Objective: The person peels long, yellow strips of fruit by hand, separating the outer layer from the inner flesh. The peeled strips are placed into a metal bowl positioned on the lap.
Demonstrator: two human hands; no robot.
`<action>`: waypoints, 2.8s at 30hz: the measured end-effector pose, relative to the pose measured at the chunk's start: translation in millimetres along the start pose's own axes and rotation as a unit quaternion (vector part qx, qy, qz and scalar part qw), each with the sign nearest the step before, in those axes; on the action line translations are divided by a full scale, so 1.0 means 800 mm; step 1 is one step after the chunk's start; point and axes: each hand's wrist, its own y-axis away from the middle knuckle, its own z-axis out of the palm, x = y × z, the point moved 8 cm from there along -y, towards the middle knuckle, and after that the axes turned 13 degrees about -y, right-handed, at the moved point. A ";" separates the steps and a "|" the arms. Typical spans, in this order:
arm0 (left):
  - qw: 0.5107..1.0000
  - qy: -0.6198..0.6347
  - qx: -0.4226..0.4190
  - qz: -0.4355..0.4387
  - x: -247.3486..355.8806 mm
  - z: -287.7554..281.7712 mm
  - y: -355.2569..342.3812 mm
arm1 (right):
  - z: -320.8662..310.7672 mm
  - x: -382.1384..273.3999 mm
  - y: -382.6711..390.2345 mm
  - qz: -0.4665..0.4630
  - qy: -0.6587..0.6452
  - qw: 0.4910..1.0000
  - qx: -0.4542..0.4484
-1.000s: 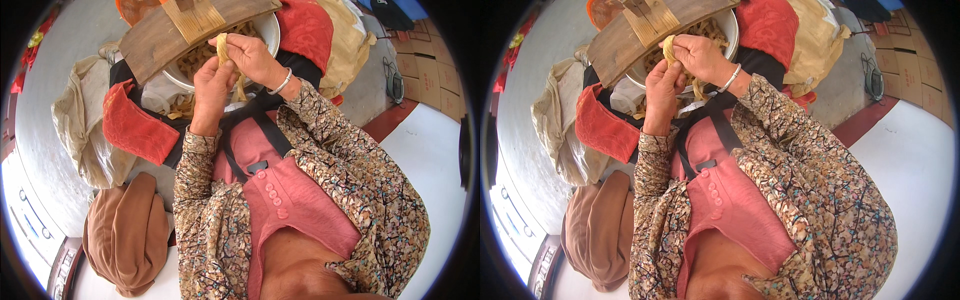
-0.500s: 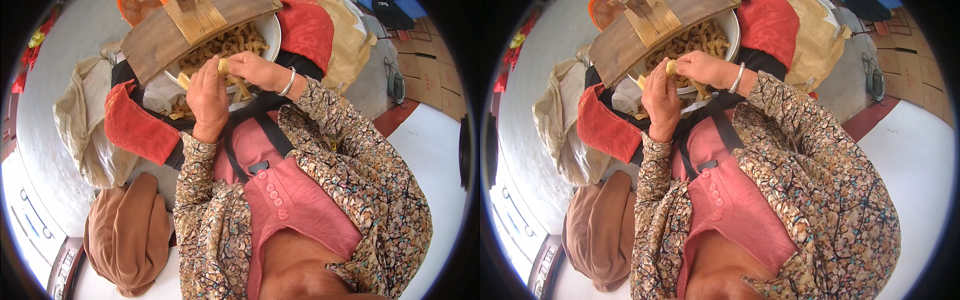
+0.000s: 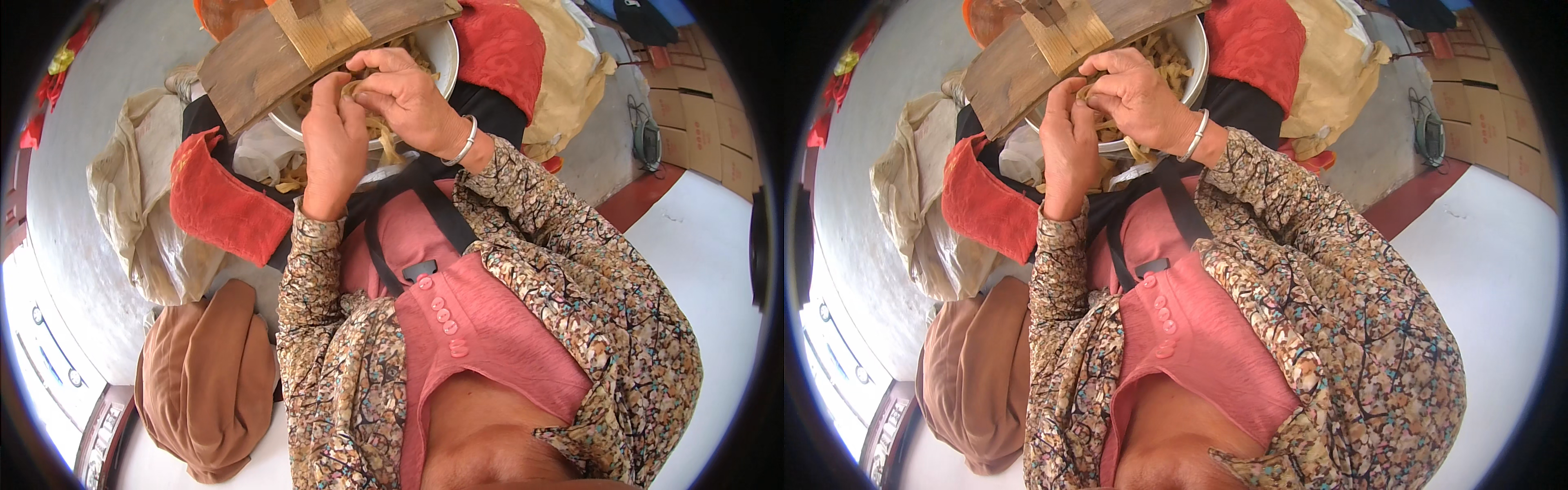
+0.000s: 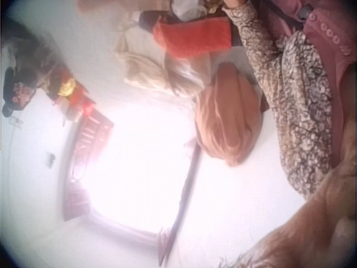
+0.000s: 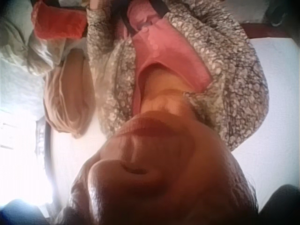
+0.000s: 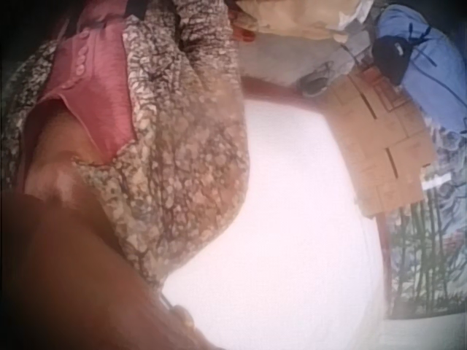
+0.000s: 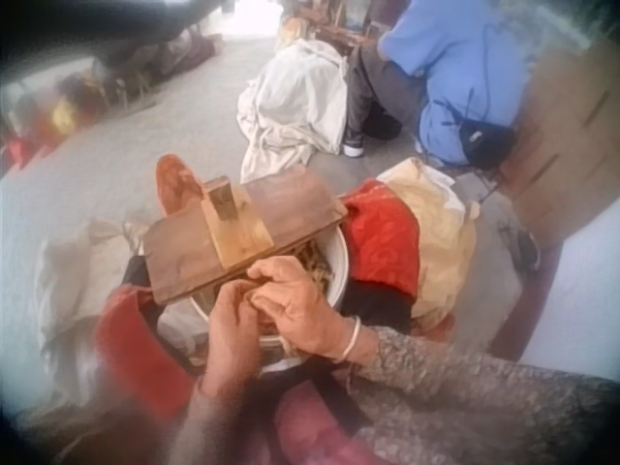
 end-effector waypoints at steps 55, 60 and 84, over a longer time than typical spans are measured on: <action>0.980 -0.056 -0.181 0.059 0.018 -0.016 0.014 | -0.021 -0.048 -0.031 -0.133 0.168 0.938 -0.271; 0.960 0.078 -0.269 -0.008 0.002 0.002 0.012 | -0.006 -0.028 -0.020 -0.056 0.113 0.928 -0.351; 0.998 -0.002 -0.057 -0.033 -0.090 -0.024 -0.151 | -0.023 0.103 -0.106 0.125 -0.003 0.991 -0.057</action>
